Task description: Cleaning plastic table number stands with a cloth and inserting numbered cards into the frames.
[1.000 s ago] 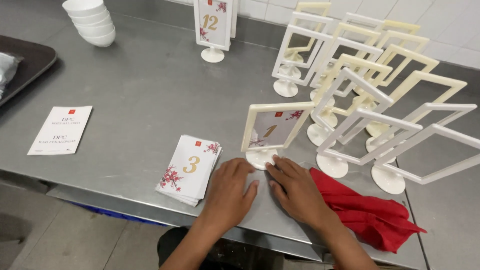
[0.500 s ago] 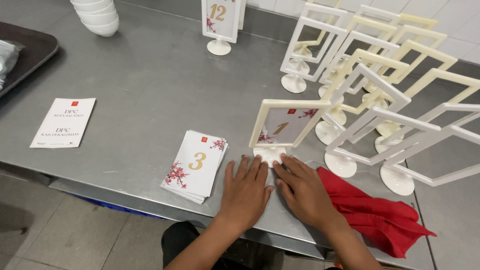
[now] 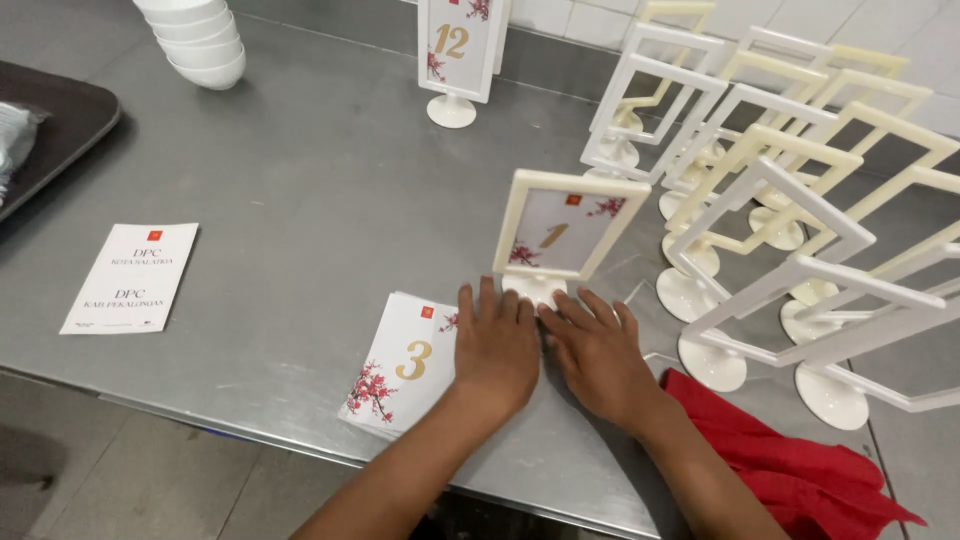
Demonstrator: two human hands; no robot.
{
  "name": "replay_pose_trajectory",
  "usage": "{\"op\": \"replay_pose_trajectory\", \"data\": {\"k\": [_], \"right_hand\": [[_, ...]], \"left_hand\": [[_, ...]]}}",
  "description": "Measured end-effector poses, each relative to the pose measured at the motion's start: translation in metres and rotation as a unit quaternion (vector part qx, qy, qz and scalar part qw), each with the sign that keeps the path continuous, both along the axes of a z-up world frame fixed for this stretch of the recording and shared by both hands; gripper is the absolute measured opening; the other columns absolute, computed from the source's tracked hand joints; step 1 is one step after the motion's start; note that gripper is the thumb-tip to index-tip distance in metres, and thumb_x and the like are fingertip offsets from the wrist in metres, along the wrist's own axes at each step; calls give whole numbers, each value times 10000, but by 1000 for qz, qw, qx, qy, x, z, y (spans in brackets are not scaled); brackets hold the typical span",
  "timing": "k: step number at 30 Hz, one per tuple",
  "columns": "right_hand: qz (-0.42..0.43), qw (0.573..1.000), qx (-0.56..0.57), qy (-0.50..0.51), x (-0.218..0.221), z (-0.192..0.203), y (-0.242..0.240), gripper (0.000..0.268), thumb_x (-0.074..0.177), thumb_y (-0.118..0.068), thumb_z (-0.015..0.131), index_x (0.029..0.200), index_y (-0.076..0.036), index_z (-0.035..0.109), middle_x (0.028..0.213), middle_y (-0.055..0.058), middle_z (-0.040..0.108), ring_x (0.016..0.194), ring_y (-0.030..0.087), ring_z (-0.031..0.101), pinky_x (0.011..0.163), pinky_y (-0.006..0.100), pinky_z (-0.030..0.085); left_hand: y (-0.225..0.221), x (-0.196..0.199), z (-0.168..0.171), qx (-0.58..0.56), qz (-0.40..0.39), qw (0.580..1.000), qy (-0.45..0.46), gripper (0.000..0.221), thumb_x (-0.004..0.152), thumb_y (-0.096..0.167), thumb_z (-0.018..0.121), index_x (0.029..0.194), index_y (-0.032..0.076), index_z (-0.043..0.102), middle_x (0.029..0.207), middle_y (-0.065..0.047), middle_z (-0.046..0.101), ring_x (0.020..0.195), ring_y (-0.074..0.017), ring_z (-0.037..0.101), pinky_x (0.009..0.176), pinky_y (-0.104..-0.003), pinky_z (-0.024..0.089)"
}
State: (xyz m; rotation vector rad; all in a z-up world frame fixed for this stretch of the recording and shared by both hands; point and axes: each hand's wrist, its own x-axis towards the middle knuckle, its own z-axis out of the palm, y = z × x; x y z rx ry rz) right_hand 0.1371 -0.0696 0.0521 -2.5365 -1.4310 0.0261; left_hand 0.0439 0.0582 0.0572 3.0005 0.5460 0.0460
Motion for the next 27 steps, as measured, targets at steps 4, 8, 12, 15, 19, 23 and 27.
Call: {"op": "replay_pose_trajectory", "data": {"k": [4,8,12,15,19,23,27], "right_hand": [[-29,998,-24,56,19,9,67,425,1070,-299,474,1481,-273,577,1561,62,519,1516,324,356,1206,574,232],[-14,997,-32,75,33,11,127,444,1072,-268,455,1503,-230,553,1582,103,489,1519,367,334,1180,576,286],[16,997,-33,65,53,5,176,464,1085,-288,415,1536,-238,509,1605,108,454,1526,376,311,1183,591,273],[21,998,-35,55,69,0,207,471,1092,-315,391,1547,-248,492,1615,96,444,1525,364,317,1188,592,251],[17,997,-39,62,76,6,228,489,1103,-336,343,1562,-223,471,1632,108,419,1525,371,308,1186,582,232],[23,997,-37,64,84,3,241,499,1106,-357,325,1571,-229,455,1642,97,406,1526,367,308,1183,579,229],[9,997,-41,65,85,4,253,513,1113,-363,298,1593,-225,414,1670,90,360,1534,356,279,1182,574,195]], "left_hand": [[63,27,23,-54,33,993,101,514,1040,137,289,1533,117,431,1581,-98,446,1518,-411,215,1152,-575,30],[136,39,4,-86,49,991,87,505,1068,292,280,1541,205,432,1641,-15,381,1540,-405,192,1181,-594,18],[196,48,-15,-119,52,991,33,516,1069,266,330,1579,284,399,1674,31,343,1546,-363,251,1198,-636,59],[216,55,-11,-109,69,992,14,520,1072,272,317,1586,286,393,1679,42,337,1557,-340,237,1203,-635,68],[231,66,-10,-100,84,991,5,530,1088,345,275,1602,260,371,1696,37,304,1571,-366,188,1218,-625,56],[241,72,-14,-115,88,989,-1,555,1073,342,279,1612,236,354,1705,23,284,1570,-339,174,1209,-619,49],[248,80,-10,-119,99,988,-6,567,1075,312,248,1629,218,322,1715,15,259,1575,-339,156,1218,-601,36]]}}
